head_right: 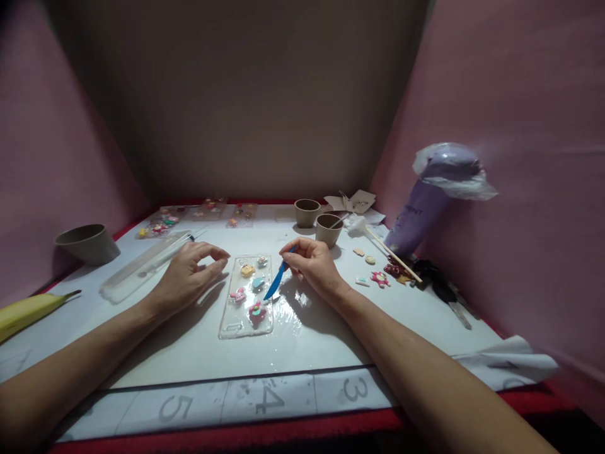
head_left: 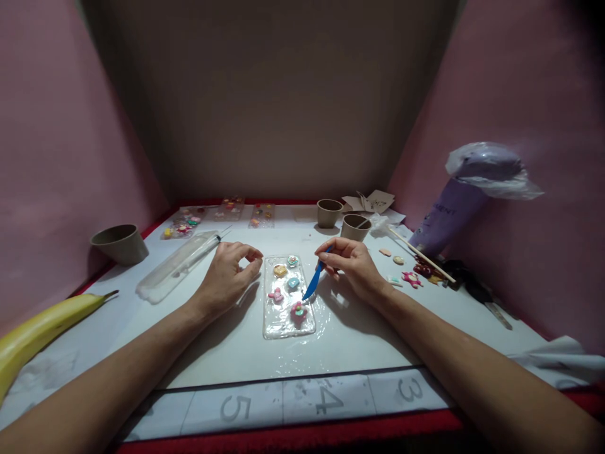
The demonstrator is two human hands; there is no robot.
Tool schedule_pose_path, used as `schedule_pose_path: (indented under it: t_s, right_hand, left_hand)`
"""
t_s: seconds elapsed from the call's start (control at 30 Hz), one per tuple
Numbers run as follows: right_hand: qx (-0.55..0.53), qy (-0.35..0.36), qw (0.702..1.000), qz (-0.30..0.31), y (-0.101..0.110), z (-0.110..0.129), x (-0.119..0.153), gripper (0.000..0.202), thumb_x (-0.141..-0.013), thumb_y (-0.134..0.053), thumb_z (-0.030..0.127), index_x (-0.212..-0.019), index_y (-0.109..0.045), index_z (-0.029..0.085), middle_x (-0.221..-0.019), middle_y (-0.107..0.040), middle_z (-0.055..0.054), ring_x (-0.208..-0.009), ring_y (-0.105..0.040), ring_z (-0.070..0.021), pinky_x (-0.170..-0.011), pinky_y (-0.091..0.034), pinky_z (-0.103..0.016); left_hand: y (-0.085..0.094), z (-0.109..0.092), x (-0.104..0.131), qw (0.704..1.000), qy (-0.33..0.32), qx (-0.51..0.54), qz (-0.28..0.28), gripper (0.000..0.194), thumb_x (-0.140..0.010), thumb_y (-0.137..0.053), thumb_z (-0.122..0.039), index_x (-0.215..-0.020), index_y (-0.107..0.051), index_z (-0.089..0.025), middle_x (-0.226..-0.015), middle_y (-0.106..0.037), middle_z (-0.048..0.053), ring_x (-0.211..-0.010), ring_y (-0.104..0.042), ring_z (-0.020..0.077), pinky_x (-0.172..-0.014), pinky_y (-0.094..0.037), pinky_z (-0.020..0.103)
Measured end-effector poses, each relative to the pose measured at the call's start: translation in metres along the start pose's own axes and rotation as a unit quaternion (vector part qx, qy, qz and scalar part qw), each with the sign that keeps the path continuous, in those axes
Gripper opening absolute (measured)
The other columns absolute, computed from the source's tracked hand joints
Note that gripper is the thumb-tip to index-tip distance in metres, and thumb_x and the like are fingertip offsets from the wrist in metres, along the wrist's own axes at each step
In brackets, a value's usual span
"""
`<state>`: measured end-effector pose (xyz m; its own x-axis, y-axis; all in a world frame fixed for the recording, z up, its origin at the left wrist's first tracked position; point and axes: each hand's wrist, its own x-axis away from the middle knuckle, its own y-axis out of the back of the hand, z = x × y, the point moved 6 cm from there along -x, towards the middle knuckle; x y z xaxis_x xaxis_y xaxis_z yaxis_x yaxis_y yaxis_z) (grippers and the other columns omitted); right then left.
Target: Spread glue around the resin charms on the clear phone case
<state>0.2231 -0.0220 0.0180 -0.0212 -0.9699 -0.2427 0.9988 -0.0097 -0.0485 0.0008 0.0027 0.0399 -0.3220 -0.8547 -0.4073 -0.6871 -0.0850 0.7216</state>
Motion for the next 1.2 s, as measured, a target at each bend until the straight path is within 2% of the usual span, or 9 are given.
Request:
schedule_pose_path:
  t_s: [0.67,1.2]
  right_hand:
    - [-0.002,0.002,1.0,-0.012,-0.0012,-0.0014,0.0024,0.018,-0.067,-0.074,0.03,-0.074,-0.066,0.015,-0.058,-0.065,-0.002,-0.044,-0.047,-0.0078,-0.041,-0.033,-0.021]
    - [-0.006,-0.023,1.0,0.012,-0.0031,-0.0081,0.0026,0.018,-0.069,-0.076,0.031,-0.075,-0.067,0.016,-0.054,-0.062,0.001,-0.041,-0.045,-0.0068,-0.042,-0.033,-0.021]
  left_hand:
    - [-0.001,0.0009,0.0007,1.0,-0.002,0.018,-0.003,0.02,-0.081,-0.052,-0.035,-0.081,-0.067,-0.021,-0.089,-0.066,0.006,-0.097,-0.048,0.025,-0.064,-0.047,0.031]
    - [-0.0019,0.0015,0.0014,1.0,-0.005,0.016,0.0,0.019,-0.081,-0.052,-0.034,-0.081,-0.066,-0.021,-0.089,-0.066,0.006,-0.097,-0.048,0.0245,-0.068,-0.047,0.032]
